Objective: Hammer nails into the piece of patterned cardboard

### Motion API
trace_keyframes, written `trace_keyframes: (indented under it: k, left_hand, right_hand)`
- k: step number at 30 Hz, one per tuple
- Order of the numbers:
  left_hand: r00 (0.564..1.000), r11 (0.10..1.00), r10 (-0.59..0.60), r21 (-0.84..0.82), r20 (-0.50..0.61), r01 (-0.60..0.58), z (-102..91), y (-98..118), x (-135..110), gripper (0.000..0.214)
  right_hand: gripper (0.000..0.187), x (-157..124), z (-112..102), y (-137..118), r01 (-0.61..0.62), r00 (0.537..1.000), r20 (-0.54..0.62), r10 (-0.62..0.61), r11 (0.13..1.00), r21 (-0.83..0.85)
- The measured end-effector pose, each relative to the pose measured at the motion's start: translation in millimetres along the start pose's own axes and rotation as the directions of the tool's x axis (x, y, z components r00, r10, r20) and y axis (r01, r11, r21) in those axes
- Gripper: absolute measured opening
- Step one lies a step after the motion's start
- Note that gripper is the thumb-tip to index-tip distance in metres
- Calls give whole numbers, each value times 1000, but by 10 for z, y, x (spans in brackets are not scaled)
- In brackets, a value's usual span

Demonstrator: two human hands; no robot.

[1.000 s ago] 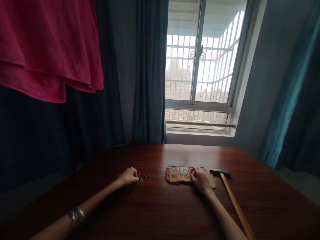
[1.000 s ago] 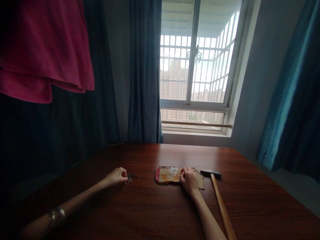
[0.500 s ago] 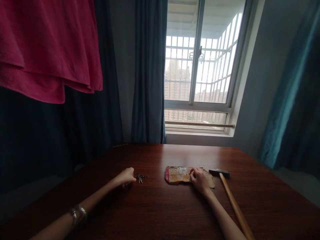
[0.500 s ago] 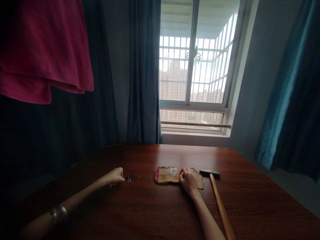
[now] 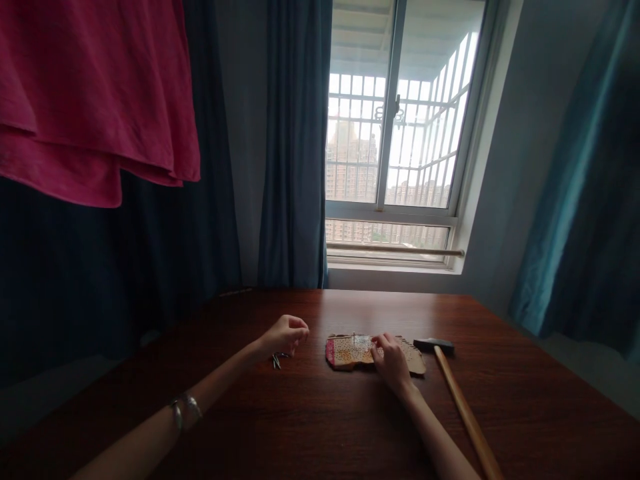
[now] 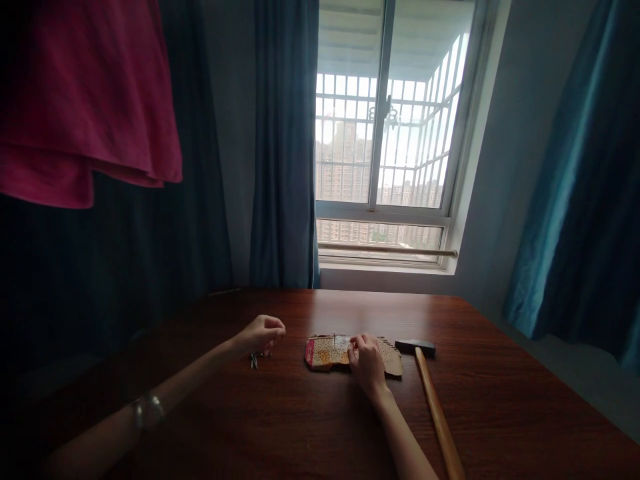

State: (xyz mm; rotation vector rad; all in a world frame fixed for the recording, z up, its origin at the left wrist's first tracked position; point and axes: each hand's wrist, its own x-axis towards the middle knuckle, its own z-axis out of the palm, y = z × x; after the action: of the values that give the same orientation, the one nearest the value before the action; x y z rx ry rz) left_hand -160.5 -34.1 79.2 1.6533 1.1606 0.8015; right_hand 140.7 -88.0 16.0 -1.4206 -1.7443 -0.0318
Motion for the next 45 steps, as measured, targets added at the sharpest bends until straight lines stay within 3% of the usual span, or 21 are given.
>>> trace_keyframes:
  k: [3, 7, 10, 13, 22, 33, 38, 41, 45]
  left_hand:
    - [993, 991, 113, -79, 29, -110, 438, 44, 71, 32]
    - [979, 972, 192, -149, 72, -179, 927, 122, 110, 34]
    - [971, 961, 237, -158, 43, -227, 1157, 192, 124, 33]
    - [963, 950, 268, -173, 31, -259, 1272, 217, 158, 32]
    - [955, 947, 291, -161, 55, -279, 1280, 192, 173, 34]
    - [962, 959, 267, -117, 55, -259, 1288, 113, 162, 36]
    - [960, 946, 254, -176, -121, -272, 1133, 51, 348, 36]
    - [925, 944, 275, -112, -262, -312, 1062, -65, 447, 34]
    - [902, 930, 367, 81, -227, -358, 1087, -281, 496, 33]
  right_hand:
    - [23, -9, -16, -202, -30, 999, 46, 18, 965, 259]
    - [30, -1, -9, -354, -191, 979, 177, 105, 781, 595]
    - [30, 15, -19, -374, -237, 970, 207, 128, 683, 690]
    - [31, 28, -29, -355, -261, 965, 204, 163, 647, 716]
    - [41, 29, -32, -347, -286, 957, 186, 224, 604, 744]
    - [38, 17, 30, -250, -368, 929, 265, 260, 554, 747]
    - [41, 86, 35, -112, -394, 914, 246, 322, 560, 729]
    - [43, 164, 49, -3, -395, 902, 193, 387, 556, 731]
    - [45, 271, 122, 100, -342, 925, 125, 358, 648, 680]
